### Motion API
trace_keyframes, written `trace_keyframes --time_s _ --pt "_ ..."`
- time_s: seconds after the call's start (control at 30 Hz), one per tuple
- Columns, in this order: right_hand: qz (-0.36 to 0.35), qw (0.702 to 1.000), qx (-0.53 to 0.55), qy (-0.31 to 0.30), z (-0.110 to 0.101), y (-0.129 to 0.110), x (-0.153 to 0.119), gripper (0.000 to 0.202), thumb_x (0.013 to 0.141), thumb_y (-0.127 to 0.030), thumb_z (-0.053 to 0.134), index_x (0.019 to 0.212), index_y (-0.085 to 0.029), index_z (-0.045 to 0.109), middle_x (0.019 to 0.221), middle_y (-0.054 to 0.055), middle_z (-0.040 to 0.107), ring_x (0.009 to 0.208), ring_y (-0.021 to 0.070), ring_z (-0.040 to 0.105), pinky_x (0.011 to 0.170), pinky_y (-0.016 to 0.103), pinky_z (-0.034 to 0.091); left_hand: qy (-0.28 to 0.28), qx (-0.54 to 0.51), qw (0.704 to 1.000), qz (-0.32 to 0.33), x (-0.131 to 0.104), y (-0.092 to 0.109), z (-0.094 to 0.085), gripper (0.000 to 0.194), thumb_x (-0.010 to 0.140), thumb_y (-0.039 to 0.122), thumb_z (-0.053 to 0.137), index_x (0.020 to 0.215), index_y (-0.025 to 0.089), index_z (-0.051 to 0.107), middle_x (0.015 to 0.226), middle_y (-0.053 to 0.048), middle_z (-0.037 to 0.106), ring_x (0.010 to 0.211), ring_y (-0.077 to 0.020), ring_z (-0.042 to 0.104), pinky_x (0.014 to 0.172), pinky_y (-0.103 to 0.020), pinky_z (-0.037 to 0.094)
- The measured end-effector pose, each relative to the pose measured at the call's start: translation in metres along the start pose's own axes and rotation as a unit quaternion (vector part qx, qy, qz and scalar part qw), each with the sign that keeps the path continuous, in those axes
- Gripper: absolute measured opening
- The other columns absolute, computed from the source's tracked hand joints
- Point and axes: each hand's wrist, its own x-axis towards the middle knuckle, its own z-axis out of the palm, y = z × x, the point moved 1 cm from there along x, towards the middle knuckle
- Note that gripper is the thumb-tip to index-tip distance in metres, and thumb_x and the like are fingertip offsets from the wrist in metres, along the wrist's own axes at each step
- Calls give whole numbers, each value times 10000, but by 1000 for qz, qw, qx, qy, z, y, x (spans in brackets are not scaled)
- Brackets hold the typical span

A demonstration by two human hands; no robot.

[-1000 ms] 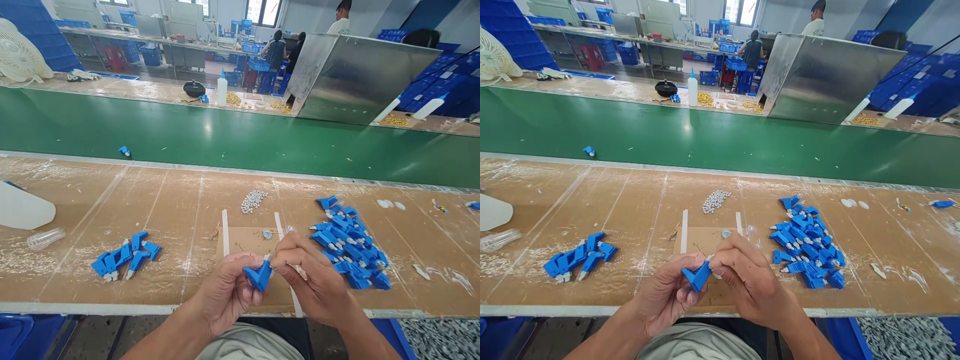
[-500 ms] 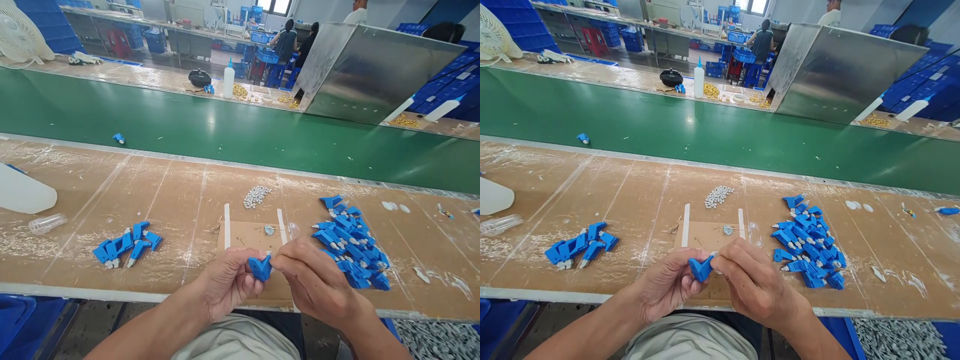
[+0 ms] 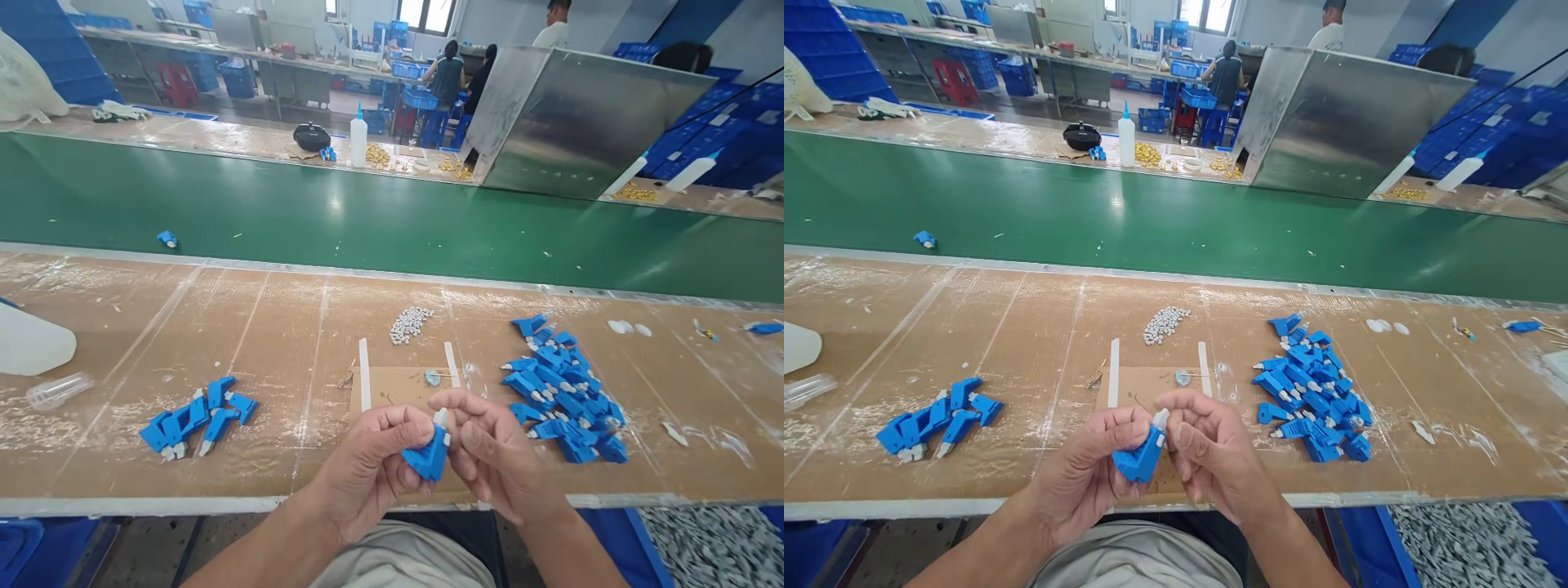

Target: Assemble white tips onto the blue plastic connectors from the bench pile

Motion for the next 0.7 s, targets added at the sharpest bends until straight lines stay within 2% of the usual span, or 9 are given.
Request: trace_keyframes --time_s 0.07,0.27,0.5,0.7 --pt "23 999 40 -14 4 5 0 368 792 -428 800 1060 -192 710 589 -54 525 385 10 348 320 77 350 -6 7 1000 8 2 -1 -1 242 825 284 742 711 104 628 572 -8 594 476 -49 551 481 -129 466" --pt "21 995 92 6 8 14 -1 301 760 -337 838 996 -174 746 602 -59 481 435 14 320 334 59 341 21 43 999 23 4 -5 -3 254 812 309 763 744 100 635 633 -37 651 501 -60 573 516 -150 489" --pt "23 993 113 20 11 27 -3 228 803 -306 797 984 -184 734 552 -68 485 373 23 376 317 84 386 23 80 996 34 1 -7 -4 221 842 299 727 762 104 659 662 -57 680 549 -81 593 532 -162 483" --pt "6 995 98 32 8 36 0 250 803 -336 800 990 -183 739 552 -63 495 393 41 455 345 110 445 30 67 997 37 4 -10 -9 223 838 285 733 732 112 640 639 -39 669 497 -74 580 532 -175 490"
